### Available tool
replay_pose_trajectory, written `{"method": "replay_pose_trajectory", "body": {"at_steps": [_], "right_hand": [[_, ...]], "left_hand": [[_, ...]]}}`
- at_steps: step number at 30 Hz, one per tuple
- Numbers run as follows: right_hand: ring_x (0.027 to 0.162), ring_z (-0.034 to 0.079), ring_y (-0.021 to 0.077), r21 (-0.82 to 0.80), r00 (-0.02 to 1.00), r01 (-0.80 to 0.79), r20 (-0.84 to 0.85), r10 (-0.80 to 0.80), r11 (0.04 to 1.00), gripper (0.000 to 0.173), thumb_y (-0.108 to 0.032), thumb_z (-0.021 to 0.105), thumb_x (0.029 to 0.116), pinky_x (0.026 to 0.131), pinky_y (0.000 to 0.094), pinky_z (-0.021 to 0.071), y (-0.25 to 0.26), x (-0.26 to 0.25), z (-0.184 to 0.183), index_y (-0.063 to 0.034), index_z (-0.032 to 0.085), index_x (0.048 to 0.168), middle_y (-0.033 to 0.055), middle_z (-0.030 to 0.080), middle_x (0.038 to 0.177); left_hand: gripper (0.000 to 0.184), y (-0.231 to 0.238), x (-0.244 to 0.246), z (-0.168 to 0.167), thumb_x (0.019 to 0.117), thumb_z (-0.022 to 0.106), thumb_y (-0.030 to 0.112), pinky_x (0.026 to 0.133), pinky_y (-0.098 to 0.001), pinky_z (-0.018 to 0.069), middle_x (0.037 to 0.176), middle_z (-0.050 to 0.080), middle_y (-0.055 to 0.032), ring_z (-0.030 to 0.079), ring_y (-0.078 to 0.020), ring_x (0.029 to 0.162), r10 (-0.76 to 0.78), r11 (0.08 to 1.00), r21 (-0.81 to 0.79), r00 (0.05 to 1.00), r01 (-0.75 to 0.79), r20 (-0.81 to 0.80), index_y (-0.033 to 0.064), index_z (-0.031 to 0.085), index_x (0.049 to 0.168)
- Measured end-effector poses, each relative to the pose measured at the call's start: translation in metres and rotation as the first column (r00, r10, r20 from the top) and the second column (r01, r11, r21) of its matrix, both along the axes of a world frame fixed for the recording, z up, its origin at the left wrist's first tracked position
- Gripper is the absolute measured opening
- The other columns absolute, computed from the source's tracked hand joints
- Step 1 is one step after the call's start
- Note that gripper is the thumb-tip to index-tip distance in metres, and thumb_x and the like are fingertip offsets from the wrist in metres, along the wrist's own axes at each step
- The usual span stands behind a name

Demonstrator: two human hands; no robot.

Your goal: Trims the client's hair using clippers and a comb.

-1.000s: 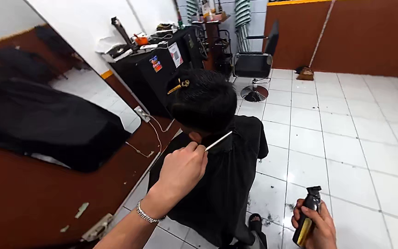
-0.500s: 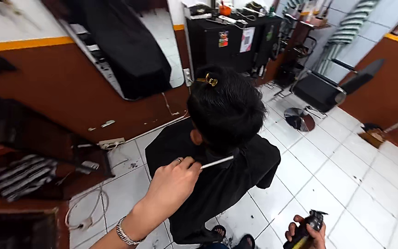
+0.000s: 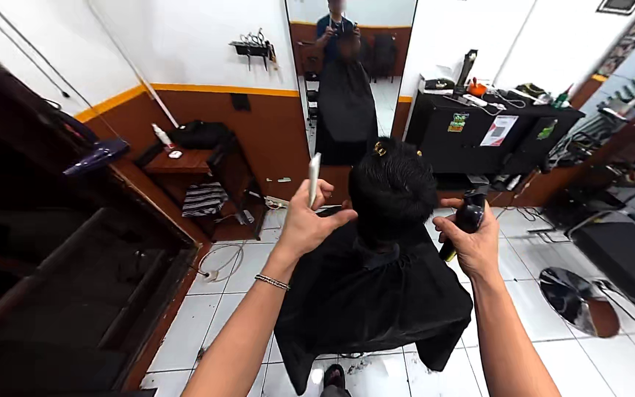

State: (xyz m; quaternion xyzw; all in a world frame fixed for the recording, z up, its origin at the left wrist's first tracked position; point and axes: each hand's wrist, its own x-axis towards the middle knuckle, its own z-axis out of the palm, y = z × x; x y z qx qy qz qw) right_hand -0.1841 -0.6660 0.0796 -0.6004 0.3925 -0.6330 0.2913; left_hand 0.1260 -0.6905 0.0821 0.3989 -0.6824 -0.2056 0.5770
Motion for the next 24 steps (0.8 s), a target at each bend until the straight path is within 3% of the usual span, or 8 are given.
{"method": "replay_pose_trajectory", "body": {"at_steps": [2, 5, 10, 13, 16, 24], "right_hand": [[0.057, 0.062, 0.0042, 0.001, 0.999, 0.007, -0.032, -0.007, 1.0, 0.059, -0.019, 0.088, 0.0742, 0.052, 0.022, 0.0569, -0.013, 0.002, 0.001, -0.0089, 0.058, 0.124, -0.0032, 0.069, 0.087], [0.057, 0.059, 0.0037, 0.027, 1.0, 0.005, -0.025, -0.005, 1.0, 0.066, -0.021, 0.09, 0.0718, 0.05, 0.0208, 0.0548, -0.02, 0.004, -0.005, -0.0089, 0.057, 0.127, -0.0022, 0.066, 0.087], [0.058, 0.059, 0.0044, 0.075, 0.999, -0.022, -0.038, 0.025, 0.997, 0.061, -0.02, 0.088, 0.0716, 0.051, 0.0213, 0.0544, -0.029, 0.006, -0.009, -0.009, 0.057, 0.123, -0.0013, 0.064, 0.085], [0.056, 0.061, 0.005, 0.081, 0.999, -0.047, -0.023, 0.049, 0.996, 0.055, -0.018, 0.087, 0.0742, 0.05, 0.0218, 0.0559, -0.031, 0.008, -0.01, -0.0101, 0.055, 0.118, -0.0024, 0.064, 0.081], [0.057, 0.062, 0.0059, 0.084, 0.998, -0.052, -0.031, 0.055, 0.995, 0.052, -0.016, 0.085, 0.0771, 0.049, 0.0226, 0.0567, -0.033, 0.009, -0.01, -0.0109, 0.054, 0.118, -0.001, 0.065, 0.083], [0.057, 0.064, 0.0076, 0.113, 1.0, -0.017, -0.02, 0.019, 0.993, 0.047, -0.02, 0.083, 0.0803, 0.051, 0.0246, 0.0586, -0.046, 0.017, -0.007, -0.006, 0.054, 0.115, -0.0024, 0.065, 0.079]], "left_hand": [[0.054, -0.005, -0.007, -0.001, 0.0662, 0.095, 0.034, 0.085, -0.0332, 0.0513, 0.131, 0.058, -0.012, 0.059, -0.0129, 0.106, 0.033, 0.999, 0.035, 0.997, -0.035, 0.073, 0.0075, 0.05, 0.08], [0.059, -0.01, -0.014, -0.005, 0.0632, 0.096, 0.039, 0.081, -0.0332, 0.0487, 0.137, 0.056, -0.0138, 0.058, -0.0133, 0.105, 0.041, 0.997, 0.053, 0.993, -0.047, 0.114, 0.0078, 0.049, 0.081], [0.057, -0.019, -0.025, -0.01, 0.0636, 0.095, 0.038, 0.084, -0.0321, 0.0504, 0.134, 0.058, -0.0133, 0.059, -0.0136, 0.11, 0.004, 0.999, 0.031, 0.993, -0.008, 0.119, 0.0091, 0.048, 0.078], [0.055, -0.023, -0.027, -0.014, 0.0649, 0.095, 0.036, 0.093, -0.0344, 0.0518, 0.133, 0.059, -0.0136, 0.059, -0.0154, 0.118, -0.027, 0.999, 0.035, 0.996, 0.024, 0.08, 0.0092, 0.049, 0.079], [0.053, -0.027, -0.028, -0.017, 0.0669, 0.094, 0.035, 0.094, -0.0328, 0.0512, 0.13, 0.059, -0.0129, 0.058, -0.015, 0.12, -0.04, 0.999, 0.014, 0.998, 0.039, 0.047, 0.0094, 0.049, 0.081], [0.053, -0.032, -0.026, -0.021, 0.0739, 0.091, 0.032, 0.083, -0.0291, 0.0504, 0.128, 0.057, -0.0104, 0.057, -0.0118, 0.109, -0.04, 0.999, 0.032, 0.999, 0.039, 0.011, 0.0114, 0.043, 0.081]]}}
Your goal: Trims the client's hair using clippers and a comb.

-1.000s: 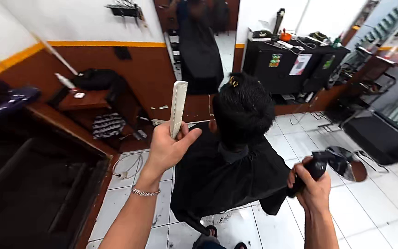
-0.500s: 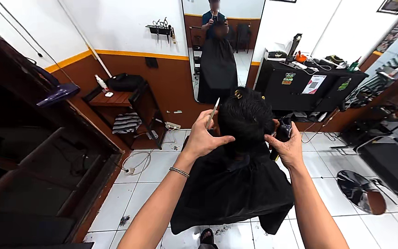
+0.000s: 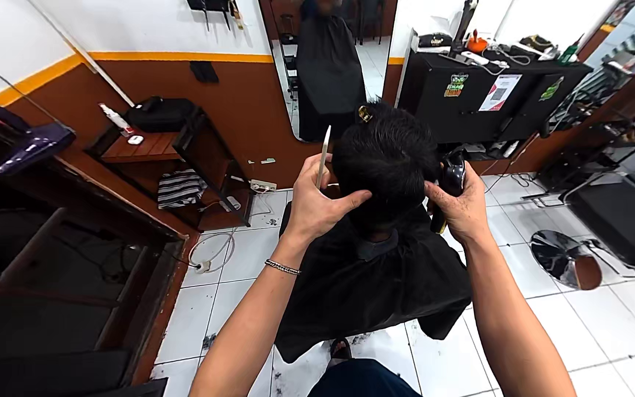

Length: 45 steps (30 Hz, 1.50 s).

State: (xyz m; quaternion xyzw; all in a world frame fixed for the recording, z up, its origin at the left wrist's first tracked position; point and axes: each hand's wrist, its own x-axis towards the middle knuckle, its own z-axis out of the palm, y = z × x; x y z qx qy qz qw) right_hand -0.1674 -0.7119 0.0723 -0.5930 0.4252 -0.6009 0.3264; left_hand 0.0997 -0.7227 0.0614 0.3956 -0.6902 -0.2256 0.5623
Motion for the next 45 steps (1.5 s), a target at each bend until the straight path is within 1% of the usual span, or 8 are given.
{"method": "replay_pose_trajectory", "body": {"at_steps": [5, 9, 11, 15, 19, 23, 29, 45], "right_hand": [[0.056, 0.063, 0.0069, -0.022, 0.993, 0.104, 0.058, -0.102, 0.994, 0.039, -0.02, 0.081, 0.0859, 0.05, 0.0244, 0.0575, 0.005, 0.006, -0.001, -0.005, 0.056, 0.112, -0.0018, 0.066, 0.081], [0.054, 0.061, 0.009, 0.112, 0.924, 0.158, 0.334, -0.186, 0.981, 0.033, -0.009, 0.072, 0.0903, 0.051, 0.0261, 0.058, 0.037, -0.009, -0.009, -0.0096, 0.047, 0.113, -0.0026, 0.061, 0.073], [0.063, 0.064, 0.0113, 0.192, 0.857, 0.106, 0.479, -0.188, 0.976, 0.039, -0.002, 0.055, 0.0839, 0.058, 0.0279, 0.0591, 0.057, -0.024, -0.024, -0.0129, 0.041, 0.118, 0.0003, 0.061, 0.085], [0.064, 0.064, 0.0088, 0.21, 0.833, 0.043, 0.532, -0.151, 0.977, 0.032, -0.007, 0.039, 0.0895, 0.055, 0.023, 0.0553, 0.084, -0.04, -0.064, -0.0105, 0.05, 0.12, 0.0029, 0.069, 0.1], [0.05, 0.056, 0.006, 0.202, 0.844, -0.037, 0.53, -0.078, 0.979, 0.03, -0.012, 0.028, 0.0979, 0.043, 0.0212, 0.0508, 0.095, -0.021, -0.085, -0.0108, 0.049, 0.12, -0.0003, 0.065, 0.087], [0.047, 0.055, 0.0073, 0.151, 0.878, -0.05, 0.477, -0.029, 0.987, 0.034, -0.013, 0.042, 0.0959, 0.041, 0.0247, 0.0526, 0.104, 0.014, -0.092, -0.0086, 0.045, 0.13, -0.0005, 0.062, 0.086], [0.049, 0.061, 0.0113, 0.227, 0.903, -0.162, 0.428, 0.051, 0.96, 0.023, -0.022, 0.045, 0.1042, 0.044, 0.0274, 0.0551, 0.103, 0.053, -0.094, -0.0075, 0.063, 0.1, 0.0024, 0.064, 0.07], [0.054, 0.065, 0.0108, 0.593, 0.998, -0.054, 0.002, 0.065, 0.803, 0.034, -0.039, 0.058, 0.1048, 0.054, 0.0302, 0.0578, 0.103, 0.083, -0.07, -0.0079, 0.065, 0.093, 0.0031, 0.066, 0.067]], "left_hand": [[0.045, 0.001, 0.001, -0.001, 0.0811, 0.087, 0.03, 0.085, -0.0271, 0.0499, 0.115, 0.058, -0.0067, 0.057, -0.0096, 0.102, 0.058, 0.991, -0.116, 0.998, -0.061, -0.025, 0.0131, 0.045, 0.082], [0.03, 0.035, 0.005, -0.017, 0.1009, 0.063, 0.021, 0.054, -0.0216, 0.0459, 0.066, 0.052, 0.0026, 0.051, -0.0033, 0.057, 0.078, 0.957, -0.29, 0.982, -0.025, 0.174, 0.0104, 0.051, 0.076], [0.025, 0.06, 0.001, -0.048, 0.0969, 0.061, 0.024, 0.055, -0.0362, 0.0561, 0.08, 0.07, -0.0109, 0.067, -0.0189, 0.063, 0.086, 0.962, -0.268, 0.865, 0.057, 0.495, 0.0016, 0.073, 0.098], [0.049, 0.072, -0.016, -0.1, 0.0917, 0.064, 0.029, 0.045, -0.0399, 0.0513, 0.107, 0.068, -0.0196, 0.066, -0.0274, 0.059, 0.164, 0.968, -0.245, 0.604, 0.053, 0.78, 0.0137, 0.067, 0.138], [0.065, 0.072, -0.021, -0.111, 0.0874, 0.069, 0.027, 0.05, -0.0423, 0.0519, 0.099, 0.063, -0.0215, 0.065, -0.0307, 0.062, 0.157, 0.986, -0.166, 0.515, -0.028, 0.843, 0.0171, 0.056, 0.15], [0.07, 0.067, -0.014, -0.108, 0.0888, 0.068, 0.03, 0.049, -0.0431, 0.0498, 0.096, 0.062, -0.0205, 0.062, -0.0296, 0.06, 0.127, 0.988, -0.154, 0.448, 0.025, 0.885, 0.0199, 0.049, 0.155], [0.079, 0.05, -0.001, -0.084, 0.0904, 0.066, 0.037, 0.052, -0.0448, 0.0515, 0.108, 0.061, -0.0209, 0.064, -0.0295, 0.065, 0.011, 0.99, -0.041, 0.209, 0.138, 0.978, 0.0214, 0.036, 0.162], [0.047, 0.048, 0.011, -0.092, 0.0889, 0.069, 0.044, 0.053, -0.0432, 0.0543, 0.115, 0.06, -0.0217, 0.068, -0.0292, 0.068, 0.036, 0.953, -0.063, 0.095, 0.297, 0.995, 0.0065, 0.07, 0.117]]}}
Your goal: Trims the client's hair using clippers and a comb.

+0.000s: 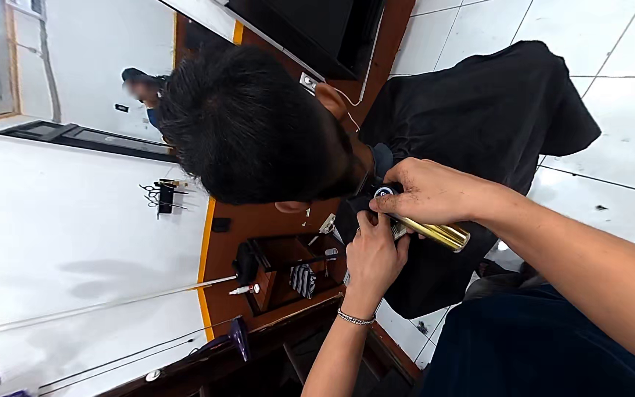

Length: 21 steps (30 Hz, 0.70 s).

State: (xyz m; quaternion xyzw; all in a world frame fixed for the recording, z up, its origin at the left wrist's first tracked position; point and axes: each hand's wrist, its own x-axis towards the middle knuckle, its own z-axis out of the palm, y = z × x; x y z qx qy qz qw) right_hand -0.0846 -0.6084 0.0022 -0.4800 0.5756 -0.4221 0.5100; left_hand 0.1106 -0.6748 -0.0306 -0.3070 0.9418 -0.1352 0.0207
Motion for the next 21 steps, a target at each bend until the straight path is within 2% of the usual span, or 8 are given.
{"method": "replay_pose_trajectory", "body": {"at_steps": [4, 8, 11, 15, 17, 21], "right_hand": [[0.052, 0.063, 0.0101, -0.043, 1.0, -0.019, -0.004, 0.019, 0.999, 0.035, -0.039, 0.059, 0.1044, 0.053, 0.029, 0.0559, -0.003, 0.0, -0.002, -0.0085, 0.065, 0.088, 0.0021, 0.064, 0.064], [0.051, 0.063, 0.011, 0.002, 1.0, -0.013, -0.013, 0.013, 1.0, 0.037, -0.039, 0.06, 0.1043, 0.052, 0.0296, 0.0562, -0.005, -0.001, -0.003, -0.0078, 0.065, 0.086, 0.0033, 0.064, 0.064], [0.051, 0.063, 0.0104, 0.003, 1.0, 0.003, -0.025, -0.003, 1.0, 0.038, -0.04, 0.06, 0.1041, 0.052, 0.0292, 0.0558, -0.006, 0.0, -0.001, -0.0086, 0.065, 0.085, 0.0028, 0.064, 0.064], [0.05, 0.062, 0.0115, 0.027, 0.999, 0.016, -0.044, -0.015, 1.0, 0.038, -0.039, 0.06, 0.1042, 0.05, 0.03, 0.0549, -0.008, -0.001, 0.001, -0.0087, 0.065, 0.082, 0.0038, 0.063, 0.064], [0.05, 0.062, 0.0111, 0.005, 0.998, 0.03, -0.046, -0.03, 1.0, 0.038, -0.039, 0.06, 0.1037, 0.049, 0.0299, 0.0544, -0.009, 0.0, 0.001, -0.0091, 0.065, 0.081, 0.0033, 0.062, 0.063], [0.058, 0.055, 0.0099, -0.111, 0.993, 0.047, -0.1, -0.059, 0.993, 0.034, -0.042, 0.061, 0.1019, 0.054, 0.0309, 0.0441, -0.013, 0.004, -0.005, -0.0114, 0.065, 0.087, -0.0005, 0.056, 0.067]], "left_hand": [[0.041, 0.003, 0.0, -0.004, 0.0867, 0.068, 0.041, 0.051, -0.0434, 0.0531, 0.112, 0.061, -0.0217, 0.068, -0.0298, 0.068, 0.01, 1.0, -0.008, 1.0, -0.01, -0.008, 0.0048, 0.071, 0.106], [0.046, 0.005, -0.001, -0.006, 0.0877, 0.069, 0.042, 0.052, -0.0431, 0.0534, 0.113, 0.061, -0.0218, 0.068, -0.0299, 0.069, 0.029, 0.999, -0.015, 1.0, -0.029, -0.013, 0.0061, 0.071, 0.116], [0.044, 0.003, 0.0, -0.008, 0.0872, 0.069, 0.042, 0.051, -0.0425, 0.0528, 0.11, 0.061, -0.021, 0.068, -0.0297, 0.068, 0.007, 1.0, -0.027, 1.0, -0.008, -0.021, 0.0065, 0.071, 0.113], [0.044, 0.001, 0.002, -0.009, 0.0871, 0.069, 0.041, 0.05, -0.0409, 0.0522, 0.109, 0.06, -0.0205, 0.066, -0.0278, 0.066, 0.0, 1.0, -0.016, 0.999, -0.001, -0.044, 0.0074, 0.071, 0.116], [0.043, 0.0, 0.002, -0.011, 0.0871, 0.068, 0.041, 0.049, -0.0404, 0.0514, 0.107, 0.06, -0.0196, 0.066, -0.0272, 0.065, -0.012, 1.0, -0.016, 0.998, 0.011, -0.054, 0.0077, 0.071, 0.114], [0.036, 0.0, 0.002, -0.011, 0.0862, 0.069, 0.039, 0.048, -0.0403, 0.0506, 0.106, 0.061, -0.0186, 0.066, -0.0275, 0.066, -0.022, 1.0, -0.011, 0.997, 0.022, -0.075, 0.0087, 0.072, 0.105]]}}
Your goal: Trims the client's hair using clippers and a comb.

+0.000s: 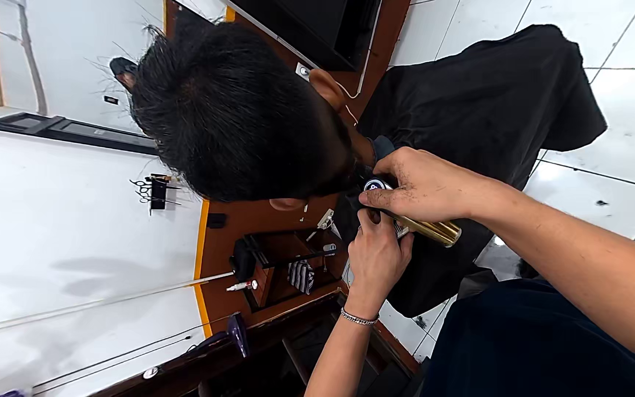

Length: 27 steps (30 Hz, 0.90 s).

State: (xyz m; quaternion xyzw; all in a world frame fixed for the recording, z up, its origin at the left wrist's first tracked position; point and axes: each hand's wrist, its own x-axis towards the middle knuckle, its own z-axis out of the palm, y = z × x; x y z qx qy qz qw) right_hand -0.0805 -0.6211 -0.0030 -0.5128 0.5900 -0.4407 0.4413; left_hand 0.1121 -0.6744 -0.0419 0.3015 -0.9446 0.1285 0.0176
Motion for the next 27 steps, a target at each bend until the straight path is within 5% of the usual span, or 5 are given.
{"method": "replay_pose_trajectory", "body": {"at_steps": [3, 9, 13, 25, 27], "right_hand": [[0.052, 0.062, 0.0097, 0.052, 0.999, -0.024, 0.042, 0.022, 0.998, 0.036, -0.041, 0.061, 0.1028, 0.05, 0.0295, 0.054, 0.0014, -0.0016, 0.0009, -0.0102, 0.065, 0.085, 0.0016, 0.061, 0.065], [0.06, 0.057, 0.0094, -0.042, 1.0, 0.003, 0.016, -0.003, 0.999, 0.032, -0.041, 0.062, 0.1017, 0.056, 0.0309, 0.0461, -0.0019, 0.0016, 0.0026, -0.0113, 0.066, 0.09, -0.0005, 0.058, 0.07], [0.055, 0.055, 0.0099, 0.002, 0.999, -0.008, 0.036, 0.008, 1.0, 0.037, -0.042, 0.062, 0.1018, 0.051, 0.0307, 0.0437, -0.0023, 0.0005, -0.0007, -0.0117, 0.063, 0.08, 0.0, 0.056, 0.064], [0.06, 0.056, 0.0081, -0.079, 0.997, 0.026, 0.077, -0.019, 0.997, 0.033, -0.042, 0.061, 0.1017, 0.055, 0.0294, 0.0445, -0.0038, 0.0049, 0.0001, -0.0112, 0.065, 0.091, -0.0015, 0.056, 0.069], [0.057, 0.06, 0.007, -0.069, 0.997, -0.005, 0.081, 0.011, 0.998, 0.033, -0.042, 0.061, 0.1024, 0.053, 0.0277, 0.0508, -0.0033, 0.003, -0.0016, -0.0107, 0.065, 0.091, -0.0012, 0.06, 0.067]], "left_hand": [[0.041, 0.0002, 0.0007, 0.0008, 0.0882, 0.067, 0.043, 0.049, -0.04, 0.0512, 0.106, 0.061, -0.019, 0.066, -0.0269, 0.066, -0.002, 1.0, -0.014, 1.0, 0.002, 0.013, 0.0069, 0.072, 0.106], [0.034, 0.0005, 0.0005, 0.001, 0.0875, 0.069, 0.041, 0.049, -0.043, 0.0523, 0.105, 0.062, -0.0199, 0.067, -0.0287, 0.066, 0.0, 1.0, -0.002, 1.0, 0.0, 0.008, 0.0089, 0.072, 0.098], [0.033, 0.0006, 0.0005, 0.0015, 0.0866, 0.069, 0.039, 0.049, -0.0416, 0.0516, 0.103, 0.062, -0.0181, 0.067, -0.0281, 0.067, -0.01, 1.0, -0.003, 1.0, 0.01, -0.006, 0.0079, 0.071, 0.095], [0.029, 0.0006, 0.0009, 0.0008, 0.0866, 0.068, 0.037, 0.048, -0.0408, 0.0511, 0.099, 0.063, -0.0179, 0.067, -0.0272, 0.064, -0.03, 0.999, -0.034, 1.0, 0.03, -0.008, 0.0085, 0.071, 0.091], [0.03, 0.0007, 0.0011, 0.0011, 0.0869, 0.069, 0.038, 0.049, -0.0411, 0.0519, 0.102, 0.063, -0.0182, 0.067, -0.0277, 0.066, -0.02, 1.0, -0.018, 1.0, 0.02, -0.005, 0.0084, 0.071, 0.093]]}}
